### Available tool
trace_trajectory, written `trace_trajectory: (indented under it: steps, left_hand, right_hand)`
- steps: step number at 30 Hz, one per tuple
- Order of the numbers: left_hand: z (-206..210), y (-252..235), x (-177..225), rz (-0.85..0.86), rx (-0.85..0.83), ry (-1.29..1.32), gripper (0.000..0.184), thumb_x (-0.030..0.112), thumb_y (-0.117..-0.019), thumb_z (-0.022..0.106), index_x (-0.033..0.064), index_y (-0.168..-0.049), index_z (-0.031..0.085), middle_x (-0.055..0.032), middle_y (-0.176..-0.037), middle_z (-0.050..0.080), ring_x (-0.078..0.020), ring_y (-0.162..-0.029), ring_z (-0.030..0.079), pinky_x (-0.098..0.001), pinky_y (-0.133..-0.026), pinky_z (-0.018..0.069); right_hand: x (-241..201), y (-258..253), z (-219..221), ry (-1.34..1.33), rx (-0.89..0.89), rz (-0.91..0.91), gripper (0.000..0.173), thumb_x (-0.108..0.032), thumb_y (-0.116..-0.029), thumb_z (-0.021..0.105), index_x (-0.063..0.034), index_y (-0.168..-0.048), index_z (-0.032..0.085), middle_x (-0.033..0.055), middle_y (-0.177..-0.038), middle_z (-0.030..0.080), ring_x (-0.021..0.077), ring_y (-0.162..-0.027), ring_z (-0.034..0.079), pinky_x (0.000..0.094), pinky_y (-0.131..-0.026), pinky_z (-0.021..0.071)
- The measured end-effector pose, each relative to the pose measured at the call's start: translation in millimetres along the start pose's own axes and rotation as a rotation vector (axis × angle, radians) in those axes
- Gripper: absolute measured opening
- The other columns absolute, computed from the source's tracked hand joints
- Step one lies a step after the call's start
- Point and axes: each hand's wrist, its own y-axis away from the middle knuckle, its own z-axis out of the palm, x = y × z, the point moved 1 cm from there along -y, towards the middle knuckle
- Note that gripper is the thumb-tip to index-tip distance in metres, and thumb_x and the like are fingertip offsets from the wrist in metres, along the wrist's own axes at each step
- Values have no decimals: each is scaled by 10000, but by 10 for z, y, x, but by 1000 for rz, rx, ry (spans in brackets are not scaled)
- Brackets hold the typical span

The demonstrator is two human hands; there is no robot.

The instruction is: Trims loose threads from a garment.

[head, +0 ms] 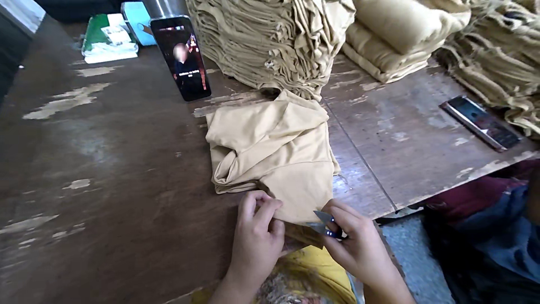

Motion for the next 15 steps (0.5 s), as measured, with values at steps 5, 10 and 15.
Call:
trace_trajectory:
  steps: [5, 10, 15]
  left_hand:
    - [-64, -5, -33, -15, 37, 74, 251, 30, -787, 669, 10, -1020, 760, -132, -1031, 653, -59, -939, 634, -119, -796, 518]
    - [-113, 7, -78, -37, 47, 102, 225, 37, -839, 633, -12, -1029, 745, -121, -1049, 669, -38, -948, 649, -125, -806, 537]
    - [-117, 22, -102, -66, 0, 160, 234, 3, -901, 598, -21, -1090, 733, -113, -1108, 731, -64, -1011, 702, -182, -873, 573]
  right_hand:
    - [6, -4, -24, 20, 11, -2, 166, -188, -889, 591, -66, -778, 570, 23, -757, 535, 24, -607, 462, 149, -513, 366]
    - [11, -23, -58, 68, 31, 2, 186, -205, -895, 588, -65, -773, 574, 33, -756, 544, 46, -593, 466, 175, -501, 375]
    - [18, -39, -60, 86, 22, 5, 178, -197, -895, 580, -72, -768, 567, 30, -752, 539, 56, -596, 468, 193, -496, 370]
